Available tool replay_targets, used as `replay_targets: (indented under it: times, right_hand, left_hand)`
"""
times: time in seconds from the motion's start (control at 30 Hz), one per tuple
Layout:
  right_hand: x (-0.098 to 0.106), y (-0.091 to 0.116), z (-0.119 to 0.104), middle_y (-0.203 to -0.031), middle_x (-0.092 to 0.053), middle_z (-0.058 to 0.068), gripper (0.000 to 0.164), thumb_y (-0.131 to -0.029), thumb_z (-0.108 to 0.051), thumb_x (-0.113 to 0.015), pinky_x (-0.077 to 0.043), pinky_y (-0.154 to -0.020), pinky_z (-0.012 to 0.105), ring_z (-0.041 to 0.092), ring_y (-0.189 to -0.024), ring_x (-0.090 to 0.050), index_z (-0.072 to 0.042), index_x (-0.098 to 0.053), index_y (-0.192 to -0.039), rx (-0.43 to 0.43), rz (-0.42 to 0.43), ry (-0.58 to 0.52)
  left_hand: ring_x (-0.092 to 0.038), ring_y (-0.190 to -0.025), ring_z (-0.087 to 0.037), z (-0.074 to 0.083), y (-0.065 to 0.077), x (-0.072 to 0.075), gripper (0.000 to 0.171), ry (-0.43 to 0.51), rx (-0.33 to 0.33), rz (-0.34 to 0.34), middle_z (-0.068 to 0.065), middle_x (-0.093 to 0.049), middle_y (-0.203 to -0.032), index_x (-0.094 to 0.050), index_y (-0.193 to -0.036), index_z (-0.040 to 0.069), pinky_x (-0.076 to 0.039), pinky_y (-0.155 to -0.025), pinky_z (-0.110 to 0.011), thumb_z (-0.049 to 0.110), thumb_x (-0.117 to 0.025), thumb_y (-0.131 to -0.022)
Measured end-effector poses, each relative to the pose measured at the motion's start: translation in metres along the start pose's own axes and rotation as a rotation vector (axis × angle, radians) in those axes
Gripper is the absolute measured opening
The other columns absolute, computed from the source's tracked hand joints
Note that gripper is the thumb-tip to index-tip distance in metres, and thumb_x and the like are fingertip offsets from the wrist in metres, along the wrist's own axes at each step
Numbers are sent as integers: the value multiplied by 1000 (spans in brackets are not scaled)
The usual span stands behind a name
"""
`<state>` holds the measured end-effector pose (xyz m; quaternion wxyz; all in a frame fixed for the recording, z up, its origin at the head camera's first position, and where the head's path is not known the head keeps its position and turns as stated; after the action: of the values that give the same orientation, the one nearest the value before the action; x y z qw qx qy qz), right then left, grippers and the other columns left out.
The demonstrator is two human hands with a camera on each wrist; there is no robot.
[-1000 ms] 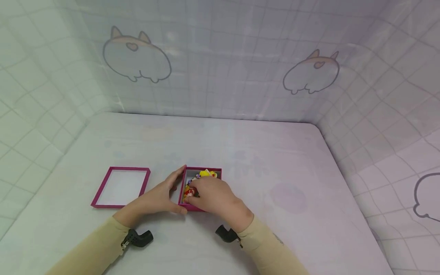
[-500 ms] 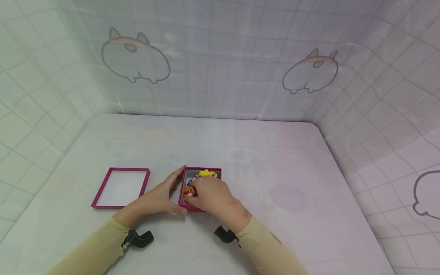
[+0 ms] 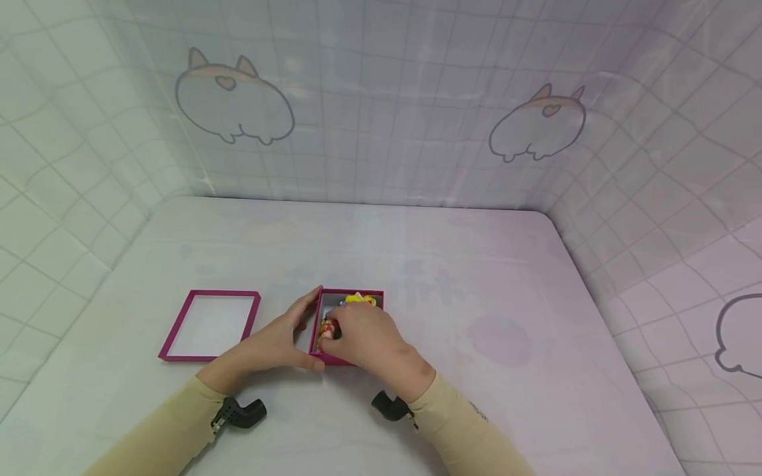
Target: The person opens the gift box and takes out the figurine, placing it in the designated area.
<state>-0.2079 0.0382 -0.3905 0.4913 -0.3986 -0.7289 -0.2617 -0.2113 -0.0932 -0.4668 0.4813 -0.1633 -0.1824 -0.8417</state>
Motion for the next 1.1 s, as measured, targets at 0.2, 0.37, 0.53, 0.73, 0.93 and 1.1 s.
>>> replay_targets:
  times: [0.2,0.37,0.53,0.73,0.93,1.1]
  right_hand:
    - [23,4,7,-93,-70,-9,33,-83,-37,-75,-54,-74,28,10,-86,-62,-16,-74,-109,-27,73,-75]
    - [55,15,33,-111,-70,-3,43,-85,-41,-75,-56,-80,36,17,-92,-65,-15,-73,-118,-116,185,-118]
    - [79,36,81,-107,-71,-1,44,-84,-42,-77,-49,-57,31,15,-63,-53,-14,-73,-118,-209,300,-92]
    - [74,58,153,-107,-71,3,45,-86,-41,-74,-46,-56,31,15,-64,-55,-12,-72,-119,-361,345,-107]
    - [61,65,198,-111,-70,6,45,-88,-40,-70,-52,-71,39,25,-88,-63,-10,-69,-122,-441,361,-132]
    - [52,66,213,-117,-68,9,49,-88,-43,-70,-50,-88,49,32,-111,-59,-9,-67,-124,-485,313,-162]
  left_hand:
    - [-19,-146,-15,1,-1,0,131,0,-1,-1,14,-11,-161,-5,-157,38,-27,-116,-44,49,-93,-61]
    - [-18,-147,-18,0,0,1,132,2,18,2,11,-11,-162,-6,-158,38,-28,-115,-47,51,-93,-59]
    - [-17,-147,-19,-3,1,1,133,-10,29,1,9,-11,-162,-5,-157,40,-26,-115,-48,51,-93,-58]
    - [-16,-148,-19,-2,0,2,133,-17,32,1,9,-11,-162,-6,-157,39,-26,-115,-48,49,-93,-58]
    - [-16,-148,-19,-2,-1,0,133,-13,32,-7,9,-10,-163,-5,-157,40,-26,-115,-47,51,-93,-58]
    - [-17,-147,-19,-2,0,-1,133,-12,40,-4,9,-11,-162,-5,-157,39,-28,-115,-47,52,-92,-58]
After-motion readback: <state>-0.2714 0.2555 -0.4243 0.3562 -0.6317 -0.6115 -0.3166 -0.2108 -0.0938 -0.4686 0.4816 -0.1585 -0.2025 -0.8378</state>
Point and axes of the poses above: each hand's wrist, its own y-axis away from the middle knuckle, its own x-axis out of the back of the hand, z = x × y, the point moved 8 cm from there along -y, towards the middle knuckle
